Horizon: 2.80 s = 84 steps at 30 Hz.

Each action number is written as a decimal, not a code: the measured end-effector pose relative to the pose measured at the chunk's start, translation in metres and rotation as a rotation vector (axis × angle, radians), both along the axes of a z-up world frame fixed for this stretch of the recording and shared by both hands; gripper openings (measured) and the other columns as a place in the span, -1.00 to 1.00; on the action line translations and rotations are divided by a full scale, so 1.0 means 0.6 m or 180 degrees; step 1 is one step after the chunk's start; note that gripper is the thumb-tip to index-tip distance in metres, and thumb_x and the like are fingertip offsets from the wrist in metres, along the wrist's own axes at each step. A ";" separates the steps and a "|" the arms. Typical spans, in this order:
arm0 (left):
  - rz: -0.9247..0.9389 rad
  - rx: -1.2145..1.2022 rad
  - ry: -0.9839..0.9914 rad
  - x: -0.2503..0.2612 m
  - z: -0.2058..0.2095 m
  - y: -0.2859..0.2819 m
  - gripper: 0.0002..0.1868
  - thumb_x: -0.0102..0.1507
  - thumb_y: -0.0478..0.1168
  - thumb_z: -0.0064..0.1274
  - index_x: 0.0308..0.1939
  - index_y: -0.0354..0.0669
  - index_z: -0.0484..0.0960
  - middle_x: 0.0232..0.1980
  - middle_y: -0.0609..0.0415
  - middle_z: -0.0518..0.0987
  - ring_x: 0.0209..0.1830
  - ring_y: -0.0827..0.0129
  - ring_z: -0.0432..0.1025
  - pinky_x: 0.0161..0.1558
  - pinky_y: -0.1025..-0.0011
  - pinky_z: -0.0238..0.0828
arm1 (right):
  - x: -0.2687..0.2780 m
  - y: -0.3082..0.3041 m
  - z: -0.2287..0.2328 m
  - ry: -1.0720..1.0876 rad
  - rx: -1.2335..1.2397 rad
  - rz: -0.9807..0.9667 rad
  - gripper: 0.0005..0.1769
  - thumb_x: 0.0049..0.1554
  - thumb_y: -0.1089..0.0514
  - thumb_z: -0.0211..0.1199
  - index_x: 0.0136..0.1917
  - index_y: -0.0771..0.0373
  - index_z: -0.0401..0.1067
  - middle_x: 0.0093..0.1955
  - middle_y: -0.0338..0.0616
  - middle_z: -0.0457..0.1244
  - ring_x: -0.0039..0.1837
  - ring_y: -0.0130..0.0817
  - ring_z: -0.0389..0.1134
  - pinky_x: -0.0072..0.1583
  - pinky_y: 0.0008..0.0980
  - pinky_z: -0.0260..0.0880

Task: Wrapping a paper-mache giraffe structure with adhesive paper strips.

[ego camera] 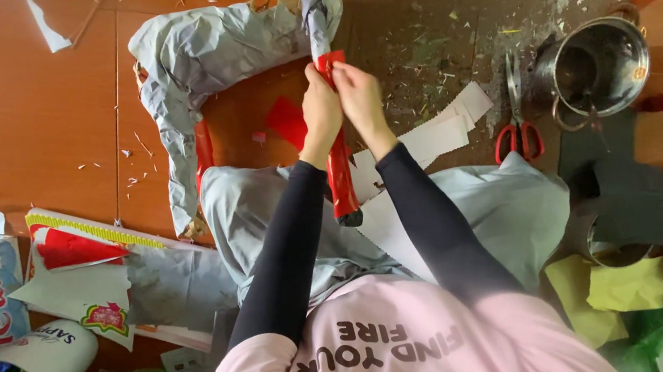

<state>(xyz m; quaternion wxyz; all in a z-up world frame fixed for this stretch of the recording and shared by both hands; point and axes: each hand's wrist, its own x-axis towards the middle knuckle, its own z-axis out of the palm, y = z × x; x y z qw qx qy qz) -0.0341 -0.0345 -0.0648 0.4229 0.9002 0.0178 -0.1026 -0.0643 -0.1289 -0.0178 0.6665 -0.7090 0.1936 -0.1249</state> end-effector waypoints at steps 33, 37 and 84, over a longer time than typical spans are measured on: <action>-0.0677 -0.0285 -0.1878 0.040 0.156 -0.019 -0.34 0.40 -0.13 0.08 0.55 -0.12 0.22 0.58 -0.41 0.10 0.60 -0.27 0.02 0.55 0.02 0.03 | -0.179 0.029 -0.211 -0.0377 0.5161 0.2214 -0.05 0.47 -0.53 -0.26 0.49 0.46 0.14 0.12 0.36 0.31 0.09 0.25 0.40 0.11 0.18 0.41; 0.0129 -0.0438 -0.2067 0.009 0.221 0.126 -0.46 0.34 -0.34 0.12 0.41 -0.17 0.41 0.53 -0.26 0.29 0.59 -0.14 0.16 0.60 0.06 0.08 | -0.268 0.044 0.022 0.1158 0.3938 0.1142 -0.02 0.15 -0.61 -0.21 0.52 0.11 0.09 0.23 0.08 0.30 0.15 -0.05 0.40 0.08 -0.02 0.48; -0.3792 -0.0567 0.2481 -0.406 0.032 0.167 -0.55 0.34 0.13 0.04 -0.22 -0.20 0.74 -0.32 0.11 0.71 -0.40 0.52 0.48 -0.35 0.44 0.41 | -0.390 -0.097 0.546 -0.3517 -0.0014 0.5514 -0.47 0.27 -0.37 0.19 0.46 -0.31 0.39 0.61 0.07 0.11 0.40 -0.15 0.38 0.39 -0.33 0.42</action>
